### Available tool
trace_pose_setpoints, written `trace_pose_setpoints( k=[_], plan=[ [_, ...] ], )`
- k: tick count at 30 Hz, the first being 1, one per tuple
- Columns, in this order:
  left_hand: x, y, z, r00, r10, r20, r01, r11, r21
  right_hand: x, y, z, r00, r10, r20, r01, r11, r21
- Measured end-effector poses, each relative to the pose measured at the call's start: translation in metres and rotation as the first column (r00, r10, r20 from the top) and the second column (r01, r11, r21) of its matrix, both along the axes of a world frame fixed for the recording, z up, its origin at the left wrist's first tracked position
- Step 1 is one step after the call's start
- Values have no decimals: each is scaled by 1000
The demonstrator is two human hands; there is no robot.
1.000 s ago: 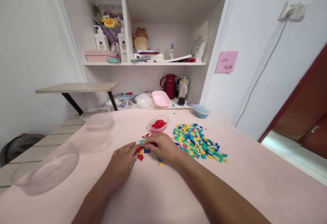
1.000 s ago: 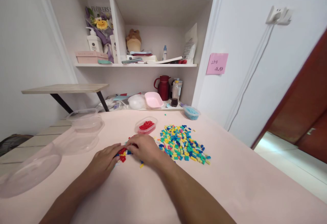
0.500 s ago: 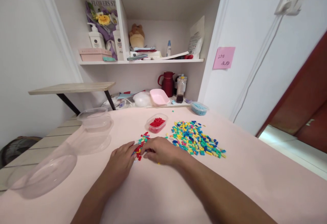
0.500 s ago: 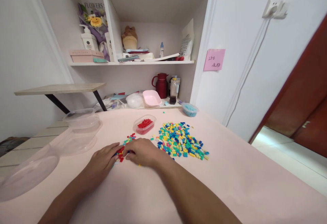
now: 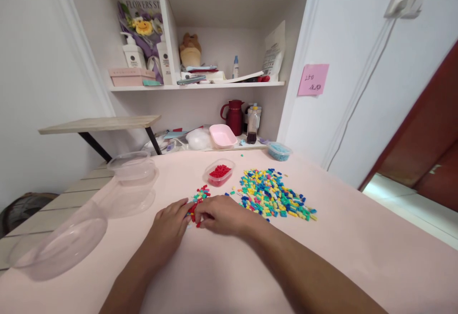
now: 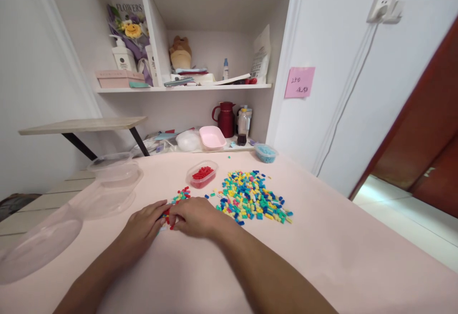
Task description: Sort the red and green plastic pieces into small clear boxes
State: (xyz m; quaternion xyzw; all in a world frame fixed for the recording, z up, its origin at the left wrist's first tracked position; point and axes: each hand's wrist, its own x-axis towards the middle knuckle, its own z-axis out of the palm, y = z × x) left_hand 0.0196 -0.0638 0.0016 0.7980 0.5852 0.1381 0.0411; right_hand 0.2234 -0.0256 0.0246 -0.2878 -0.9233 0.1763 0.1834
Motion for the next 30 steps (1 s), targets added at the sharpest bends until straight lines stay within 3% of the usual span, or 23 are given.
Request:
trace_pose_setpoints(
  k=[9, 21, 30],
  plan=[
    [-2, 2, -2, 1000, 0, -10, 0, 1000, 3, 0, -2, 4, 1000, -17, 21, 18, 1000, -25],
    [4, -4, 7, 1000, 5, -23, -6, 1000, -29, 1, -2, 5, 999, -26, 22, 27, 999, -46],
    [2, -3, 2, 1000, -5, -21, 5, 1000, 3, 2, -1, 3, 999, -19, 34, 20, 999, -34]
  ],
)
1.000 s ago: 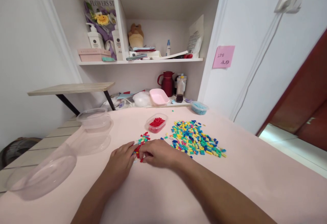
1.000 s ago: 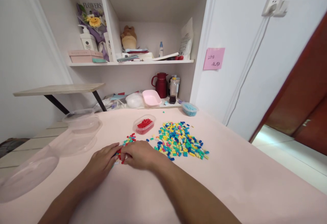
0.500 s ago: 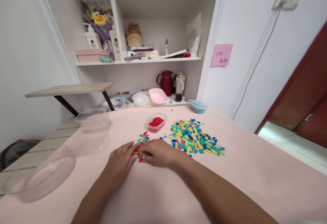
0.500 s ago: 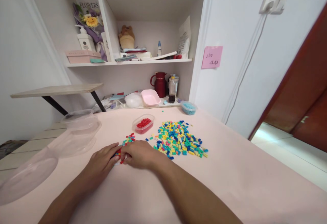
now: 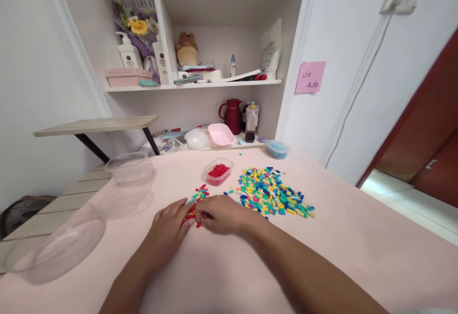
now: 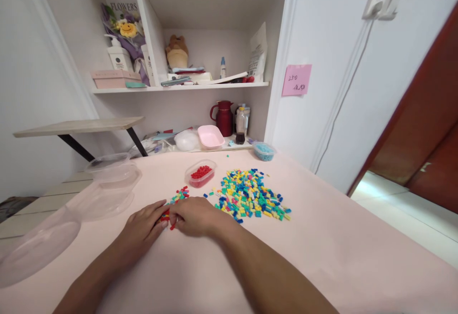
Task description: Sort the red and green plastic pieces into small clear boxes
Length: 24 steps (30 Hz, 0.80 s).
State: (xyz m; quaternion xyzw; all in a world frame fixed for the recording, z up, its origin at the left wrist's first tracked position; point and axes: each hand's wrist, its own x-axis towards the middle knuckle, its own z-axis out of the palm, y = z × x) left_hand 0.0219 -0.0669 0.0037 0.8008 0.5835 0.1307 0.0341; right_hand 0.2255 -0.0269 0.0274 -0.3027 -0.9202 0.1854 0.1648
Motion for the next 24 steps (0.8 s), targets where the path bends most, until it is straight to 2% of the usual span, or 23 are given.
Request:
trace_pose_setpoints(
  k=[12, 24],
  plan=[
    [-2, 2, -4, 1000, 0, -27, 0, 1000, -8, -1, 2, -3, 1000, 7, 4, -7, 1000, 21],
    [-5, 1, -6, 999, -29, 12, 29, 999, 13, -1, 0, 0, 1000, 13, 3, -13, 1000, 14]
  ],
)
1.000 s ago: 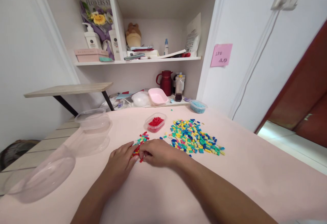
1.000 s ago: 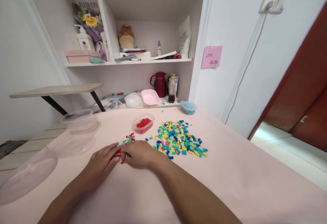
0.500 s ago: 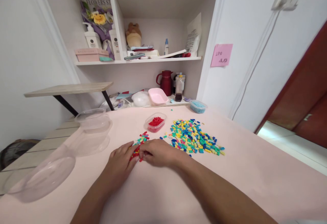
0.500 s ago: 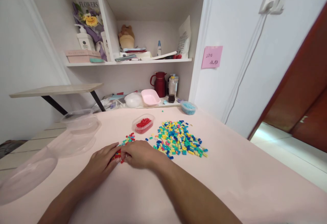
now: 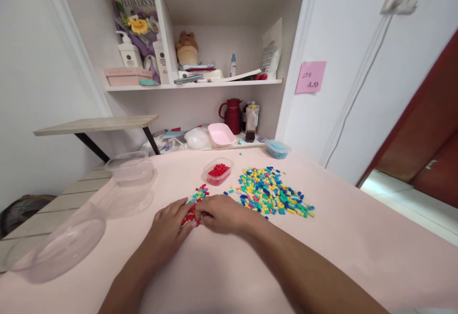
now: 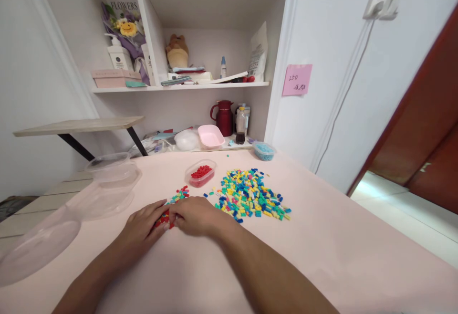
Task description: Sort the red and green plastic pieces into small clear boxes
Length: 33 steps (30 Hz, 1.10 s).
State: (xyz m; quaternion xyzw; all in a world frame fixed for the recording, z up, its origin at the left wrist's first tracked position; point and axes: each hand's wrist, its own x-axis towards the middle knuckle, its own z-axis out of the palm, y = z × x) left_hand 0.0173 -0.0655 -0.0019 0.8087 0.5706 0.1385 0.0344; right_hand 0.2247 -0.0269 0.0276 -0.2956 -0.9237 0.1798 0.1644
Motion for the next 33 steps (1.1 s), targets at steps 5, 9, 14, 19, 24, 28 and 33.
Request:
trace_pose_setpoints(
  k=[5, 9, 14, 19, 24, 28, 33],
  plan=[
    [0, 1, 0, 1000, 12, -12, -12, 1000, -2, 0, 0, 0, 1000, -3, -4, 3, 1000, 4],
    [1, 1, 1, 1000, 11, -13, -12, 1000, -12, 1, -1, 0, 1000, -1, -1, 0, 1000, -8],
    [1, 1, 1, 1000, 19, -10, -19, 1000, -16, 1, -2, 0, 1000, -9, -11, 8, 1000, -18],
    [1, 1, 1, 1000, 19, -5, -19, 1000, -19, 0, -1, 0, 1000, 2, -15, -2, 1000, -9],
    [2, 0, 1, 1000, 15, 13, -15, 1000, -3, 0, 0, -1, 1000, 0, 13, 0, 1000, 0],
    [0, 1, -1, 1000, 14, 7, -14, 1000, 2, 0, 0, 0, 999, 18, 29, -18, 1000, 11],
    [0, 1, 0, 1000, 17, -5, -17, 1000, -15, 0, -1, 0, 1000, 18, 9, -18, 1000, 2]
  ],
)
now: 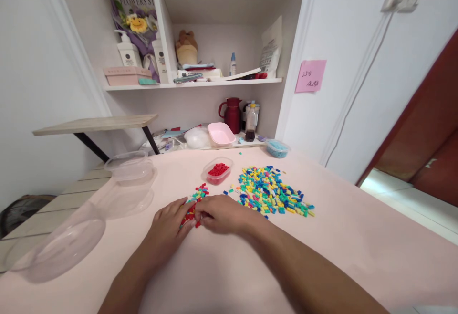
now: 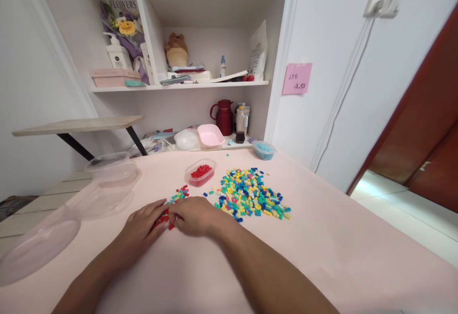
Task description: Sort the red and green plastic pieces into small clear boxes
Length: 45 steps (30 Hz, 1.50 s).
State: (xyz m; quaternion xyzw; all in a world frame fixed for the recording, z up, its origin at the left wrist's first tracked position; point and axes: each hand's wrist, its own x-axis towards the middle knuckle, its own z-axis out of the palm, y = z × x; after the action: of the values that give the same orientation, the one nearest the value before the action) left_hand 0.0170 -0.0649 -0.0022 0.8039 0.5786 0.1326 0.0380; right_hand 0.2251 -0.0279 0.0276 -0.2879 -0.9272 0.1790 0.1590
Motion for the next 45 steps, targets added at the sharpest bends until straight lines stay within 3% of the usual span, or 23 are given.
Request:
trace_pose_setpoints(
  k=[28, 45],
  plan=[
    [4, -3, 6, 1000, 10, 2, -10, 1000, -28, -2, 1, -2, 1000, -9, 13, 9, 1000, -14],
    [2, -1, 3, 1000, 2, -7, -2, 1000, -20, -1, 1, -3, 1000, -4, 24, 4, 1000, -4]
  ],
)
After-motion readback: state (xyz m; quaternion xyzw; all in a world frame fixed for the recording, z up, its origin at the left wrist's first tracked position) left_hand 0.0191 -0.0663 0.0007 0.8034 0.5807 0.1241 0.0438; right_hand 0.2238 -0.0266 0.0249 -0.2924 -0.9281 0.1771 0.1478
